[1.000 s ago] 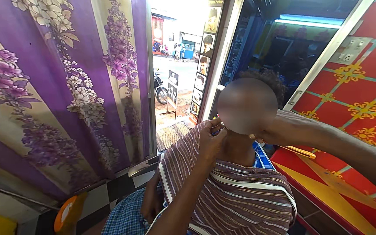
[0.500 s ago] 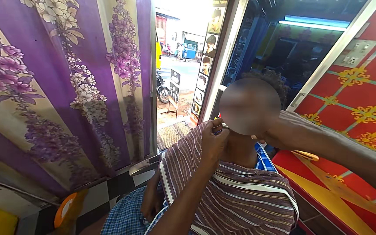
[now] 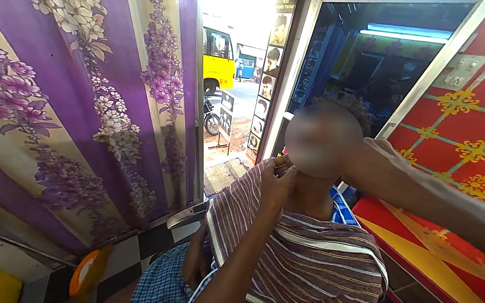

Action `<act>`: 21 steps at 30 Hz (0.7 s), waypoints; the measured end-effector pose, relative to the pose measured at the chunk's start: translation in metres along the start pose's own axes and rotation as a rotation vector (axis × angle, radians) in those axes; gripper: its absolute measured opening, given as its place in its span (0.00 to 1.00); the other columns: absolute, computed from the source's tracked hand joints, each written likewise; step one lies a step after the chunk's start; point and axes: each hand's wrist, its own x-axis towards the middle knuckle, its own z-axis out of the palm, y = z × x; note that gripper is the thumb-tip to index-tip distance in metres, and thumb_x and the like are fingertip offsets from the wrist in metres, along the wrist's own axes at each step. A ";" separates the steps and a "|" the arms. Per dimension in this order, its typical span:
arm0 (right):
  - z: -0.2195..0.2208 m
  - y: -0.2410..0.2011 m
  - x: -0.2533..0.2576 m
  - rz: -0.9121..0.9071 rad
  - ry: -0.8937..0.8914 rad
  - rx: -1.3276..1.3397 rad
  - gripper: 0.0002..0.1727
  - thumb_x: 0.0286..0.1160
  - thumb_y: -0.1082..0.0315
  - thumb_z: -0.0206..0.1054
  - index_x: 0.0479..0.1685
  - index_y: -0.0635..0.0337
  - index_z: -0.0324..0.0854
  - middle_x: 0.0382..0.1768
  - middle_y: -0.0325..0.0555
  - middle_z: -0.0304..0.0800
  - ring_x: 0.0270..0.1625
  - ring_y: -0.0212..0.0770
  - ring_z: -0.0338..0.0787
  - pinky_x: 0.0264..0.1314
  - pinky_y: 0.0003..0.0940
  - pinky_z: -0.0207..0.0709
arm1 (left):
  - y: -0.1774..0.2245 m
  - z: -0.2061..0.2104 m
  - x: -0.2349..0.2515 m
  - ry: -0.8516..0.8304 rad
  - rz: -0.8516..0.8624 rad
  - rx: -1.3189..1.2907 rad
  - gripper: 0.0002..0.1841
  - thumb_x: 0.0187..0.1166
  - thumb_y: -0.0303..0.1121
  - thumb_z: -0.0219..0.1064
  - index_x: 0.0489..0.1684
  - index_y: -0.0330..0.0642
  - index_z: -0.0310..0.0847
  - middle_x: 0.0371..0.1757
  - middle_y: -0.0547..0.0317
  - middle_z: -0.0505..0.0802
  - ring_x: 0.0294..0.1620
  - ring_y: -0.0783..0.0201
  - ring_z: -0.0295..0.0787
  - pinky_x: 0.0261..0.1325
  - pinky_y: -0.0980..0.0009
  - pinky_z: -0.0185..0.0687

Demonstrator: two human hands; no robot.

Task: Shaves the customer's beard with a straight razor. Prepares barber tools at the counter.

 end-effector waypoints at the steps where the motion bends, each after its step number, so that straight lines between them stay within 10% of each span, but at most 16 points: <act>1: 0.001 0.012 0.004 -0.052 0.028 0.059 0.07 0.84 0.59 0.65 0.44 0.44 0.89 0.34 0.43 0.91 0.41 0.50 0.91 0.39 0.52 0.81 | -0.002 -0.001 0.002 -0.007 0.006 -0.017 0.19 0.78 0.35 0.74 0.66 0.44 0.84 0.54 0.54 0.92 0.48 0.62 0.88 0.49 0.65 0.85; 6: 0.004 0.031 0.016 -0.167 -0.021 0.213 0.09 0.83 0.56 0.67 0.36 0.43 0.90 0.30 0.34 0.90 0.36 0.40 0.89 0.41 0.50 0.81 | -0.002 0.000 0.004 0.011 -0.026 -0.026 0.22 0.77 0.41 0.76 0.67 0.46 0.84 0.56 0.55 0.91 0.51 0.61 0.87 0.52 0.62 0.84; 21: -0.006 -0.010 0.005 0.054 -0.032 -0.078 0.05 0.78 0.64 0.70 0.46 0.48 0.88 0.38 0.46 0.92 0.45 0.52 0.92 0.41 0.49 0.80 | 0.002 0.006 0.000 0.047 -0.028 -0.051 0.18 0.77 0.32 0.75 0.64 0.45 0.85 0.53 0.55 0.91 0.45 0.62 0.87 0.44 0.67 0.82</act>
